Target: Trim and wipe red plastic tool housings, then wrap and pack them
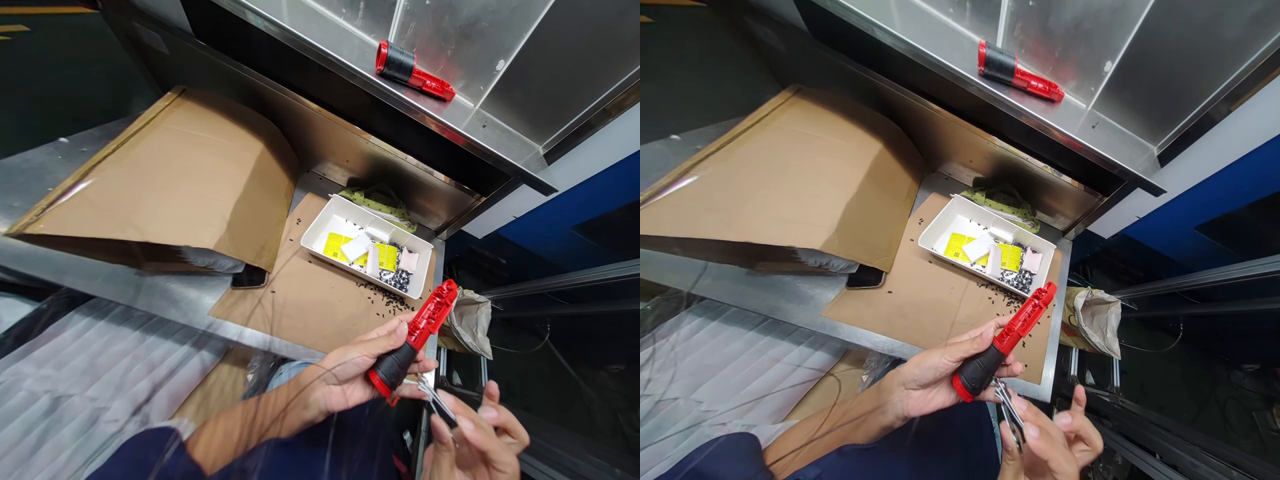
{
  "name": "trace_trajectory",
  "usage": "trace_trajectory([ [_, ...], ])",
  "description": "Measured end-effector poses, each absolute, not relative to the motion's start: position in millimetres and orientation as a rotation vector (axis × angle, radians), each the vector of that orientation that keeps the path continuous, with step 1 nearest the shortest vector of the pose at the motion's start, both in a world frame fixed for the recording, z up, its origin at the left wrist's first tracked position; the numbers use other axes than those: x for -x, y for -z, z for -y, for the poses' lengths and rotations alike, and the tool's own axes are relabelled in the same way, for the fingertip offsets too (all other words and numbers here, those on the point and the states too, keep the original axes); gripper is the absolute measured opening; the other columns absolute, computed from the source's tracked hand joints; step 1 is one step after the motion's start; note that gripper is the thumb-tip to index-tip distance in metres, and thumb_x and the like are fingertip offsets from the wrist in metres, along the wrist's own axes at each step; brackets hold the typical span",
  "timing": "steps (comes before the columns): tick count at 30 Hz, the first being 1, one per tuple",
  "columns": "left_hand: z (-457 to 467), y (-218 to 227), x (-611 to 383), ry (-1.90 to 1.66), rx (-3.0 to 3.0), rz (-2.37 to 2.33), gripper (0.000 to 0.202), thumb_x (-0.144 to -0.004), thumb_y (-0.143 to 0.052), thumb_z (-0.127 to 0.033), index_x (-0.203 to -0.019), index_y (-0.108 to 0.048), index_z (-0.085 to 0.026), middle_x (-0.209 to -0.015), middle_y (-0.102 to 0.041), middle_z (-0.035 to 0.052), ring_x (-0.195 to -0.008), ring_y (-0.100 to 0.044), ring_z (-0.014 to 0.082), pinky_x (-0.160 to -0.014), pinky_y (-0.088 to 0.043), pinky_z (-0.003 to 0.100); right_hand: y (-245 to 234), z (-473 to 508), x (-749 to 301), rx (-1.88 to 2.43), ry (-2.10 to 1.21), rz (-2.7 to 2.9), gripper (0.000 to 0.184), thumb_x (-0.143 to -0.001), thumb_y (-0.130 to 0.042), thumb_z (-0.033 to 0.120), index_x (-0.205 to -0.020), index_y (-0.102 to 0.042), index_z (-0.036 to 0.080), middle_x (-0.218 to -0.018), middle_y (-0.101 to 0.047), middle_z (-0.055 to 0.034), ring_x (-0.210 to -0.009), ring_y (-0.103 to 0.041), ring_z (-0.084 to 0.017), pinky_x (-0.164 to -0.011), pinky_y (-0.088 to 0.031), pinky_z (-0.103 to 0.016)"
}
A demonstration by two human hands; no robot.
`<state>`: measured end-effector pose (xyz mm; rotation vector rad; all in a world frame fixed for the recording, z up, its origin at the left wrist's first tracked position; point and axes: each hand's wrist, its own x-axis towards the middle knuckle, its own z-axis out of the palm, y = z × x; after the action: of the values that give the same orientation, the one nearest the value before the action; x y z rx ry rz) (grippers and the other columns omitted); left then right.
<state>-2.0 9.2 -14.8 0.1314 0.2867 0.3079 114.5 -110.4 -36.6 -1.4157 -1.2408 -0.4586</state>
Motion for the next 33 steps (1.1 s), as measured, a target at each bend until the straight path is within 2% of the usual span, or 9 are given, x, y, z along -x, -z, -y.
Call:
trace_trajectory([
  [4,-10,15,3,-0.314,-0.112,-0.277,0.041,-0.082,-0.075,-0.036,-0.115,-0.058,-0.019,-0.088,-0.071,0.0060,-0.093,-0.069,0.0192,-0.071,-0.054,0.027,28,109,-113,1.462,0.394,1.294,0.018,-0.081,-0.073,0.017,-0.088,-0.057,0.021,-0.071,-0.066,-0.0017,-0.096,-0.045,-0.022,-0.106,-0.033,-0.069],
  [8,-10,16,3,-0.297,-0.128,-0.290,0.048,-0.086,-0.070,-0.037,-0.128,-0.051,-0.022,-0.089,-0.071,0.0059,-0.093,-0.070,0.0186,-0.064,-0.050,0.022,20,103,-110,1.450,0.381,1.390,0.021,-0.079,-0.073,0.010,-0.091,-0.058,0.019,-0.070,-0.070,-0.0026,-0.090,-0.042,-0.021,-0.106,-0.033,-0.069],
  [11,-10,17,2,-0.287,-0.137,-0.320,0.053,-0.089,-0.066,-0.037,-0.135,-0.045,-0.022,-0.090,-0.071,0.0066,-0.094,-0.070,0.0195,-0.061,-0.049,0.021,22,102,-110,1.466,0.399,1.424,0.021,-0.079,-0.073,0.012,-0.090,-0.059,0.020,-0.070,-0.070,-0.0019,-0.088,-0.043,-0.021,-0.104,-0.036,-0.069],
  [16,-9,15,0,-0.277,-0.137,-0.344,0.057,-0.087,-0.069,-0.036,-0.135,-0.043,-0.021,-0.089,-0.070,0.0058,-0.095,-0.069,0.0184,-0.062,-0.050,0.020,30,107,-111,1.488,0.406,1.368,0.020,-0.077,-0.075,0.012,-0.086,-0.061,0.021,-0.071,-0.070,-0.0010,-0.085,-0.045,-0.021,-0.102,-0.038,-0.070],
  [21,-8,15,1,-0.288,-0.140,-0.334,0.054,-0.086,-0.070,-0.037,-0.133,-0.047,-0.023,-0.090,-0.070,0.0037,-0.094,-0.069,0.0182,-0.074,-0.053,0.027,39,114,-118,1.420,0.433,1.295,0.020,-0.079,-0.074,0.013,-0.087,-0.059,0.022,-0.070,-0.068,-0.0005,-0.093,-0.045,-0.022,-0.108,-0.033,-0.069],
  [26,-9,15,1,-0.320,-0.157,-0.330,0.055,-0.079,-0.078,-0.037,-0.127,-0.053,-0.024,-0.091,-0.067,0.0023,-0.094,-0.067,0.0177,-0.067,-0.051,0.022,36,112,-118,1.433,0.406,1.357,0.022,-0.076,-0.077,0.015,-0.089,-0.061,0.021,-0.075,-0.069,-0.0035,-0.095,-0.045,-0.024,-0.104,-0.031,-0.076],
  [29,-9,13,-1,-0.323,-0.154,-0.341,0.061,-0.074,-0.082,-0.036,-0.127,-0.054,-0.024,-0.095,-0.066,0.0017,-0.092,-0.067,0.0169,-0.070,-0.051,0.023,28,107,-113,1.458,0.356,1.386,0.023,-0.076,-0.076,0.010,-0.092,-0.061,0.018,-0.075,-0.071,-0.0041,-0.093,-0.043,-0.022,-0.103,-0.029,-0.078],
  [33,-8,13,-3,-0.333,-0.170,-0.329,0.058,-0.078,-0.079,-0.035,-0.128,-0.054,-0.022,-0.096,-0.065,0.0022,-0.092,-0.066,0.0164,-0.074,-0.050,0.025,21,104,-110,1.451,0.373,1.394,0.019,-0.078,-0.074,0.010,-0.088,-0.061,0.018,-0.072,-0.071,-0.0043,-0.090,-0.042,-0.022,-0.104,-0.031,-0.075],
])
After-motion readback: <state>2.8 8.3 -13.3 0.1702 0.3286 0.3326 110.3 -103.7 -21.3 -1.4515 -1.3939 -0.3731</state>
